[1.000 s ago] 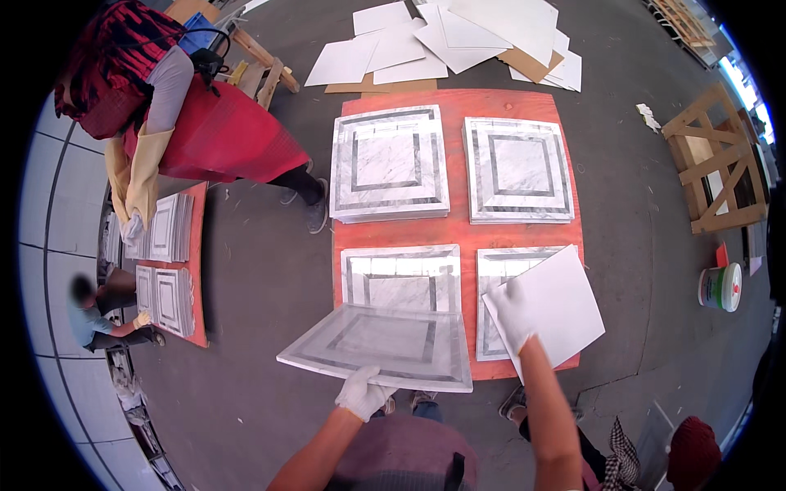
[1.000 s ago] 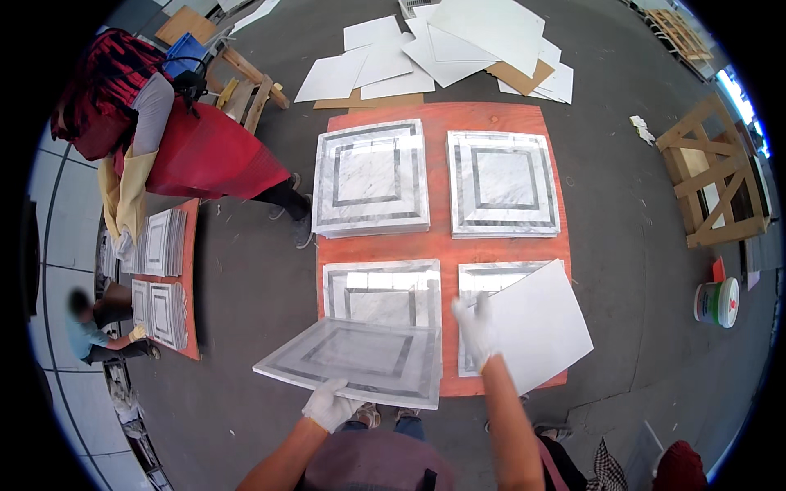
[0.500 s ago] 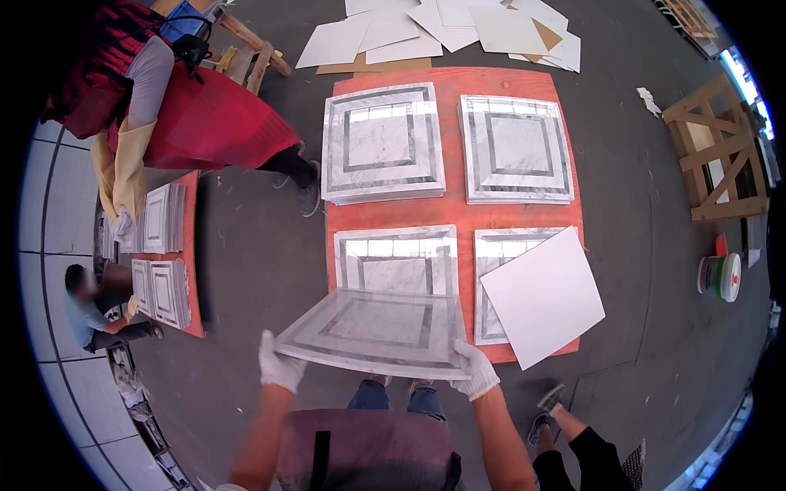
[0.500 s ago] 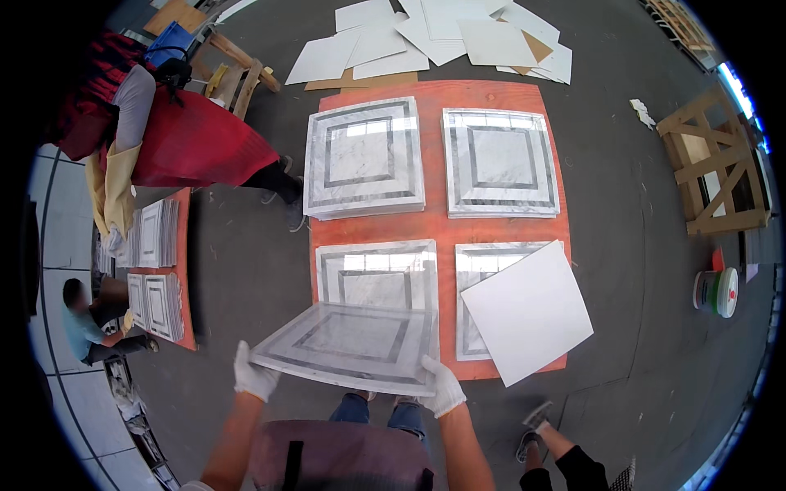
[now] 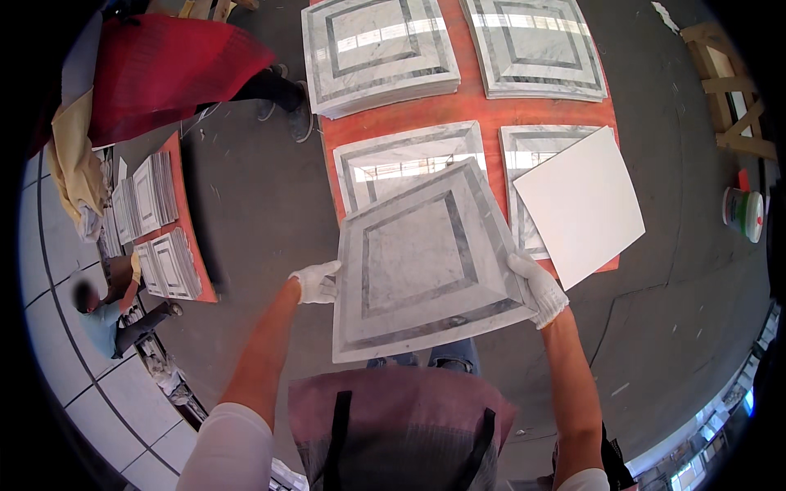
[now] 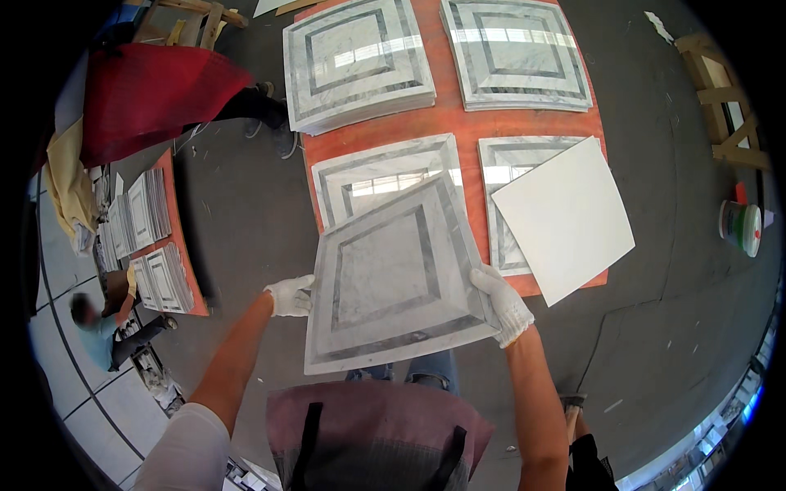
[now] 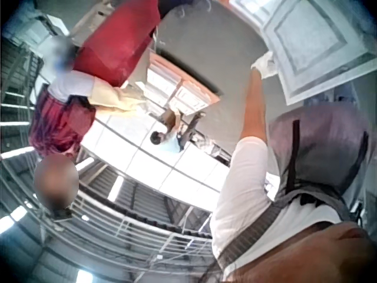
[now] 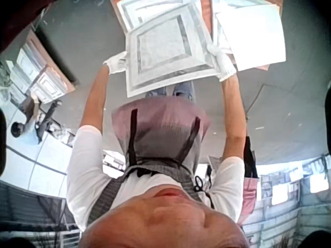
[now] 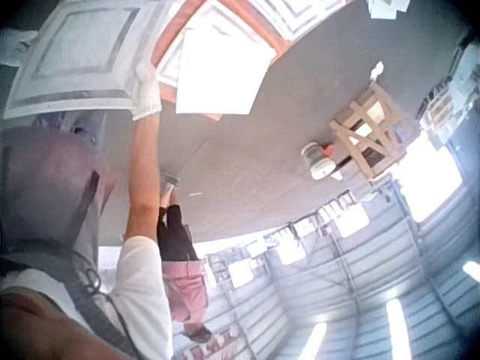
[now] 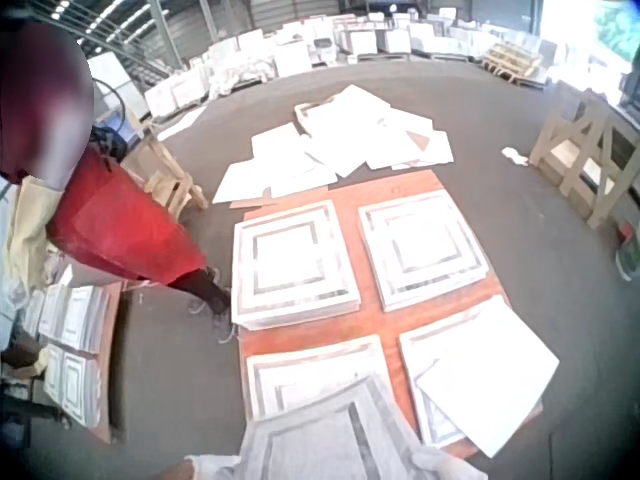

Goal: The person picks up square tiles from a stack, walks to the floor, and places them in a grid pattern. They repeat this process multiple times, aligning each tile with the existing layout.

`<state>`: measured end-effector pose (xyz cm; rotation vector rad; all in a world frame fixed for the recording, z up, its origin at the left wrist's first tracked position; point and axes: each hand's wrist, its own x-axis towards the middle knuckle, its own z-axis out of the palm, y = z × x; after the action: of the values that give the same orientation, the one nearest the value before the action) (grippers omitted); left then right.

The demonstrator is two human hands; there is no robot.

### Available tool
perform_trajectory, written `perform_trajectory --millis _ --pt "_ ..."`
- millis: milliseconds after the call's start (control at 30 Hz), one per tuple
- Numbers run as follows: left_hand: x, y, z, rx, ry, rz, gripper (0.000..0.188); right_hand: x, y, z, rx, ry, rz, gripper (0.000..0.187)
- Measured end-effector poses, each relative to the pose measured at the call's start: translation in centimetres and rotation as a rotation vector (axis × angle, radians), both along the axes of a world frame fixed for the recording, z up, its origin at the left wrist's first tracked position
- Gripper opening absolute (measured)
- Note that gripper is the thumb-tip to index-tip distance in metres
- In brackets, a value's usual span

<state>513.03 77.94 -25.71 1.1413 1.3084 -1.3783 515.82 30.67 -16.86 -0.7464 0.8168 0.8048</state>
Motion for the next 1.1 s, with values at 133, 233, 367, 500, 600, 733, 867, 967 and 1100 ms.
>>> perform_trajectory --millis 133,233,367,500,600,733,867,967,1100 --pt "-5.6 -1.1 -1.8 -0.077 -0.199 0.335 0.057 -0.8 0.8 0.3 0.005 -0.083 0.022 0.047" --pt "-4.1 -2.4 -0.4 -0.059 -0.21 0.332 0.054 -1.7 1.2 0.4 0.013 -0.084 -0.029 0.048" --pt "-3.5 -1.5 0.0 0.068 -0.269 0.146 0.052 -3.6 1.1 -0.4 0.069 -0.053 -0.076 0.051" --pt "-2.6 -1.8 1.3 0.144 -0.28 -0.001 0.051 -5.9 0.7 -0.1 0.051 -0.044 -0.097 0.052" --pt "-2.3 -3.0 5.3 0.179 -0.322 -0.044 0.051 -8.9 -0.1 3.0 0.091 -0.152 -0.183 0.057" --pt "-2.4 -5.7 13.2 0.191 -0.522 -0.086 0.047 -15.8 -0.5 9.4 0.035 -0.257 -0.343 0.062" --pt "-1.4 -7.2 23.5 0.184 -0.759 -0.194 0.046 -19.1 -0.2 23.7 -0.176 -0.261 -0.383 0.079" --pt "-0.1 -11.2 33.5 0.094 -0.944 -0.288 0.035 -23.5 -0.4 33.6 -0.193 -0.212 -0.563 0.08" --pt "2.7 -17.0 44.6 -0.109 -1.146 -0.366 0.029 -31.8 0.0 41.9 -0.383 -0.287 -0.731 0.051"
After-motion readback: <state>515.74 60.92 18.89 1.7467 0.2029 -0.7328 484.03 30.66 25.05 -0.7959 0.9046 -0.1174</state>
